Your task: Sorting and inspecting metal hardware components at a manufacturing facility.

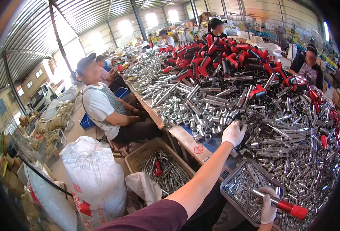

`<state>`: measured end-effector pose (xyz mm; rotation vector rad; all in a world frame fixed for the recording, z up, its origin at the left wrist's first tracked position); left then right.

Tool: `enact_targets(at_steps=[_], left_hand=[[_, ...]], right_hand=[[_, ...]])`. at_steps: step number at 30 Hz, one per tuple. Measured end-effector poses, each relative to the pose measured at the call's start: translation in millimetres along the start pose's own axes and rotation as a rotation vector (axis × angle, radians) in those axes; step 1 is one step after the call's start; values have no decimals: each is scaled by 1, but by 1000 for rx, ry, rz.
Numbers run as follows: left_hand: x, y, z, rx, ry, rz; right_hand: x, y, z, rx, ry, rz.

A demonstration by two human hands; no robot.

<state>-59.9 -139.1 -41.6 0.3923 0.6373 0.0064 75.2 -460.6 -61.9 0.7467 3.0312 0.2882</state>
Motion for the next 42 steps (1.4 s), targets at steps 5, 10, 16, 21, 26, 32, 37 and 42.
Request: enact_targets(at_steps=[5,10,16,21,26,32,37,42], left_hand=[[0,1,-2,40,-10,7],[0,1,-2,32,2,11],[-3,-1,1,24,9,10],[-2,-1,2,38,2,10],[-4,1,0,27,5,3],[-1,-2,2,30,17,3],[-1,-2,1,15,16,-13],[-7,9,3,18,77,9]], right_hand=[[4,-1,-9,-26,-67,-23],[6,-1,-9,-28,-39,-17],[7,-2,-11,-8,-27,8],[10,-2,-17,-17,-38,10],[10,-1,-15,-7,-42,0],[6,-3,-13,-11,-20,5],[5,-3,-12,1,-27,-1],[7,6,-10,31,-61,-11]])
Point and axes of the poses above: each hand's wrist, its own y-axis towards the middle knuckle, its own x-axis out of the palm, z = x × y, the point moved 1 cm from there along y, towards the middle knuckle, and after that the axes turned 5 degrees about z, right-handed, at the moved point
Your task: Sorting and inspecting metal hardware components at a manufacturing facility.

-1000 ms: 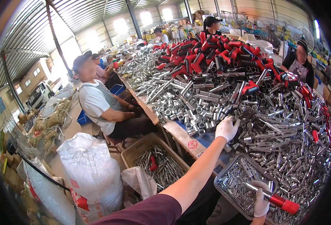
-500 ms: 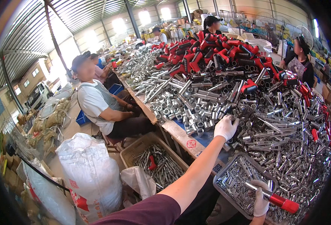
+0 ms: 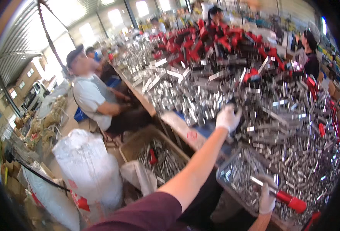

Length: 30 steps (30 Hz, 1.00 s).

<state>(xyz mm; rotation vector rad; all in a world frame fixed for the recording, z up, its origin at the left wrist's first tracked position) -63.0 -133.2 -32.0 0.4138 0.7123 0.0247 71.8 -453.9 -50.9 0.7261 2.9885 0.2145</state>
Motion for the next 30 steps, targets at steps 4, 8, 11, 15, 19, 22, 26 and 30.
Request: enact_targets(at_steps=[4,8,11,15,19,22,26,30], left_hand=[[6,-3,5,-20,0,-19],[9,-11,-10,9,-23,-17],[6,-8,-1,1,-41,-22],[3,-8,4,-9,-43,9],[2,-7,3,-30,-34,-15],[3,-8,3,-39,-27,-17],[4,-9,2,-28,-36,-2],[5,-10,3,0,-14,6]], right_hand=[[-3,-5,3,2,-22,91],[-1,-7,5,-81,-15,-61],[4,-10,-6,-38,31,31],[0,-7,-5,-70,36,7],[0,-6,-1,-76,35,2],[-1,-6,-2,-49,43,-8],[0,-7,-2,-78,20,-18],[-4,-6,6,-79,75,-2]])
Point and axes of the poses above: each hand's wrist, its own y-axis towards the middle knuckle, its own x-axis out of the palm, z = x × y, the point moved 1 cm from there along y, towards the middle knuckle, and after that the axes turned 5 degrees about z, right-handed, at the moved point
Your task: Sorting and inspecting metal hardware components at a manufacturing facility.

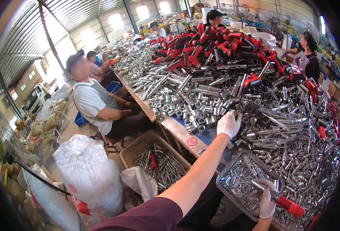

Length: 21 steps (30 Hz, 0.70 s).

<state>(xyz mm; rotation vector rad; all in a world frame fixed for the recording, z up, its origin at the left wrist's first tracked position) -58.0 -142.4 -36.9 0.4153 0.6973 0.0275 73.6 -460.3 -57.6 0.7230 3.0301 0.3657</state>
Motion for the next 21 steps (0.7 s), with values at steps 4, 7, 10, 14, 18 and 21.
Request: enact_targets(at_steps=[4,7,10,14,18,21], left_hand=[[1,1,-1,-19,-34,21],[2,1,-1,-46,-18,-1],[5,4,-10,-41,-14,29],[-4,0,3,-97,-36,-72],[-5,0,5,-116,-103,-28],[0,-5,-6,165,-211,339]], right_hand=[[0,-1,2,19,34,-5],[1,-2,-2,13,-23,-1],[5,-2,-3,38,-1,4],[1,-2,-2,31,-6,11],[-2,-2,-1,41,-18,-2],[1,-1,0,47,-15,3]])
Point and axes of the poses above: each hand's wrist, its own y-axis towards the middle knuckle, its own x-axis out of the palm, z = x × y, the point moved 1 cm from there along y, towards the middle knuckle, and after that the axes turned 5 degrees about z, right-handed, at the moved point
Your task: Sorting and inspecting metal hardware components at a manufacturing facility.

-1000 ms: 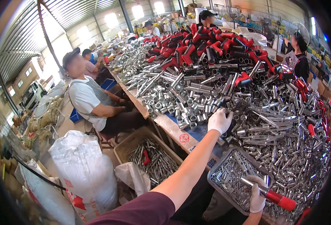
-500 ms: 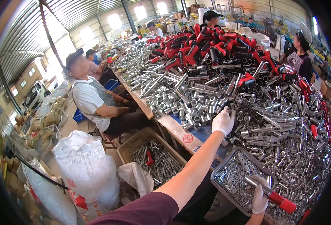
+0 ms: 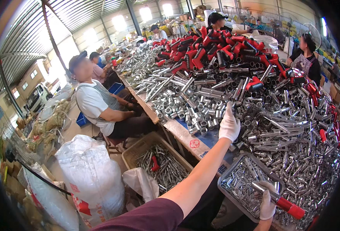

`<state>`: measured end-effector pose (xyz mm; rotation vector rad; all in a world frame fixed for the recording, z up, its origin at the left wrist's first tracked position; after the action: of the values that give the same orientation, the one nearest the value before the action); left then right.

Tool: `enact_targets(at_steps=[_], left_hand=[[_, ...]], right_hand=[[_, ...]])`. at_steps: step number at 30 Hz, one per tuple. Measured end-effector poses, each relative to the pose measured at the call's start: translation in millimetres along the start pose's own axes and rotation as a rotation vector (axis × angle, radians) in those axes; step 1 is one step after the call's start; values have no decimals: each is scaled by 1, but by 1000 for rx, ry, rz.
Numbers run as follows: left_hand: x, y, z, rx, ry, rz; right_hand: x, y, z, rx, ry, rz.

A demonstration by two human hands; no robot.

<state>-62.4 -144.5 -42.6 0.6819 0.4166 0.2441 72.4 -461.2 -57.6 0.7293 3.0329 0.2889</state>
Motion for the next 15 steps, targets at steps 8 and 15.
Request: enact_targets(at_steps=[8,15], left_hand=[[9,4,-7,-45,206,-241],[10,7,-13,61,205,-167]], right_hand=[[-4,-1,3,2,10,-11],[6,-1,0,-5,23,23]])
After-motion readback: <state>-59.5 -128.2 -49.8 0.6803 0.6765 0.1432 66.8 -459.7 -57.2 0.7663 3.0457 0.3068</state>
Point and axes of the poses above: each hand's wrist, its own y-axis towards the middle knuckle, its own x-axis out of the palm, z = x × y, the point moved 1 cm from there along y, towards the middle knuckle, and after that the axes turned 5 degrees about z, right-handed, at the moved point
